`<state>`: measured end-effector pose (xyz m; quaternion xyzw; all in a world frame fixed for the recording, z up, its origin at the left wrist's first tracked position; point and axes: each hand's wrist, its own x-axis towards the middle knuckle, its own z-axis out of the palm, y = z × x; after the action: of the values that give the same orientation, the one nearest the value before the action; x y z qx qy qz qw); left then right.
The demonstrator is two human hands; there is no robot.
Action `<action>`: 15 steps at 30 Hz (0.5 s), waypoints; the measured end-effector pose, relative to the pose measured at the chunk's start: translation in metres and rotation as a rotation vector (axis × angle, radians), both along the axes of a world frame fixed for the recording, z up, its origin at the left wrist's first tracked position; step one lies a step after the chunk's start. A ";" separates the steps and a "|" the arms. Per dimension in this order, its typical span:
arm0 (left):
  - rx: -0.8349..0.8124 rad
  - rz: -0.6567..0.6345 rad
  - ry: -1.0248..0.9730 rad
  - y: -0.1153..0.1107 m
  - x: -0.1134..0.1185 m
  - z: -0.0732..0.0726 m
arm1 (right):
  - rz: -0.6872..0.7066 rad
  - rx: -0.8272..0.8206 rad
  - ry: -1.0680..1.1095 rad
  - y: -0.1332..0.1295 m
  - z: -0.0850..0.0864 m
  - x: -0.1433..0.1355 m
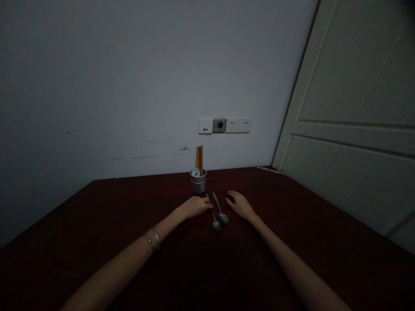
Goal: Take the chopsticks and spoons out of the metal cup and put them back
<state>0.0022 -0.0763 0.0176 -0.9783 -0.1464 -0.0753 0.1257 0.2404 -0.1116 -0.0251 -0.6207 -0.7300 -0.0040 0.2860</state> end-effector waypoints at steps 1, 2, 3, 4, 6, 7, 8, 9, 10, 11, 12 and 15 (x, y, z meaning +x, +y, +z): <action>0.016 0.000 0.008 0.001 0.000 -0.001 | 0.002 -0.001 -0.001 0.000 0.000 0.000; 0.030 0.000 0.013 0.001 -0.001 -0.002 | 0.005 0.000 -0.002 0.000 0.000 0.000; 0.043 -0.003 0.015 0.002 -0.001 -0.003 | 0.009 0.002 -0.003 0.000 0.000 0.001; 0.055 -0.009 0.014 0.003 -0.002 -0.004 | 0.012 0.006 -0.004 0.000 -0.001 0.001; 0.081 -0.026 0.008 0.005 -0.002 -0.006 | 0.015 0.013 -0.007 0.001 -0.001 0.001; 0.094 -0.034 0.006 0.006 -0.003 -0.007 | 0.013 0.017 -0.008 0.001 -0.001 0.001; 0.106 -0.041 0.006 0.007 -0.003 -0.008 | 0.010 0.018 -0.011 0.001 -0.001 0.001; 0.118 -0.047 0.006 0.008 -0.004 -0.008 | 0.006 0.019 -0.016 0.001 -0.001 0.001; 0.127 -0.056 0.006 0.008 -0.004 -0.009 | 0.002 0.020 -0.021 0.001 -0.002 0.001; 0.132 -0.066 0.003 0.009 -0.004 -0.009 | -0.002 0.021 -0.026 0.002 -0.002 0.001; 0.134 -0.079 -0.002 0.009 -0.005 -0.008 | -0.005 0.023 -0.029 0.002 -0.003 0.001; 0.115 -0.104 -0.024 0.011 -0.006 -0.008 | -0.003 0.031 -0.034 0.002 -0.003 0.001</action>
<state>-0.0033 -0.0658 0.0097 -0.9748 -0.0921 -0.1019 0.1759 0.2412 -0.1095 -0.0284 -0.6172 -0.7336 -0.0263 0.2830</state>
